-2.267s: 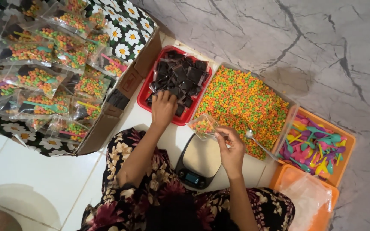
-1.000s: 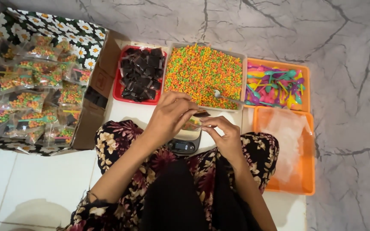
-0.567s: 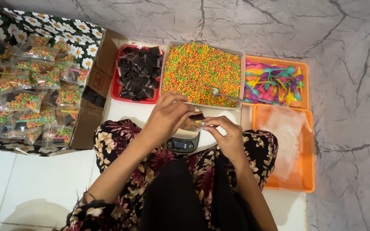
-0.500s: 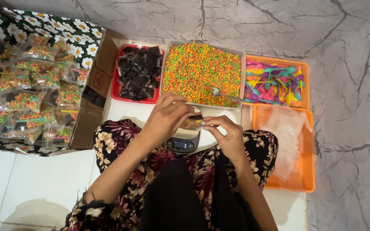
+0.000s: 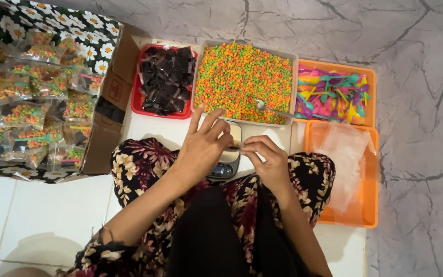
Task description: Packaging small multi-colored beads into plastic bags, weighing them on a scale, and placing them into a storage box.
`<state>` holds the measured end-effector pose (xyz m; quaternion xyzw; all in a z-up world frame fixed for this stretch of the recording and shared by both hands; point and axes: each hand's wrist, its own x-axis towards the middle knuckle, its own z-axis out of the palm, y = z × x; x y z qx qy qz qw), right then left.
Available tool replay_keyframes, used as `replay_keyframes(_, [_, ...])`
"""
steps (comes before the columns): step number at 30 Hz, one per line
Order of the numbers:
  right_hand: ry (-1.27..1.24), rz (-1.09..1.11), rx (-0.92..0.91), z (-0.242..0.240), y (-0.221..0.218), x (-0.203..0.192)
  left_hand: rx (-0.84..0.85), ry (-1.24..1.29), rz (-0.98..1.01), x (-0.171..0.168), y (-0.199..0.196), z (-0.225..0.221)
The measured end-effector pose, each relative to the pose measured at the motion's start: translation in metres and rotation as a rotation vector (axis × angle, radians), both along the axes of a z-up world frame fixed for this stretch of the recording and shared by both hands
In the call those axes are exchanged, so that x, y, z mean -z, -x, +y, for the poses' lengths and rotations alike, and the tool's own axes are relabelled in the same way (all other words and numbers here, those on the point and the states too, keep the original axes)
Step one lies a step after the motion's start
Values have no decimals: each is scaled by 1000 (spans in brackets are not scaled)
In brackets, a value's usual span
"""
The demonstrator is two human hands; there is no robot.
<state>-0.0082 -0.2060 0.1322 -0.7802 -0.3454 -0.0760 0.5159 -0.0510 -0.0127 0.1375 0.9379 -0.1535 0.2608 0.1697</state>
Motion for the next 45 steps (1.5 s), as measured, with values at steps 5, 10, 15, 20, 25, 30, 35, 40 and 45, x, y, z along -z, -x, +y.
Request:
replay_keyframes(5, [-17,-15,-1,7,6,3,-3,-21,13,-3,-1,-4])
replay_keyframes(10, [-35,-5,4,5,5,3,-69,-46,87,4,4,-4])
replay_keyframes(15, [-17,-70,24,5,8,3,-58,15,215,-3,1,-5])
replay_keyframes(20, [-17,-164,10,3,9,3,-41,401,581,-1,-8,6])
replay_keyframes(25, [-56,-213,-11,1,13,1,64,788,924,11,-15,13])
replay_keyframes(30, [-75,-276,-15,0,16,11,36,792,998,25,-14,7])
replay_keyframes(35, [-76,-214,-17,-2,17,4,57,625,954,0,-14,5])
replay_keyframes(40, [-74,-175,28,-10,16,-5,270,848,938,-38,6,14])
replay_keyframes(45, [-146,-52,-2,-10,17,-16,221,1014,592,-5,27,0])
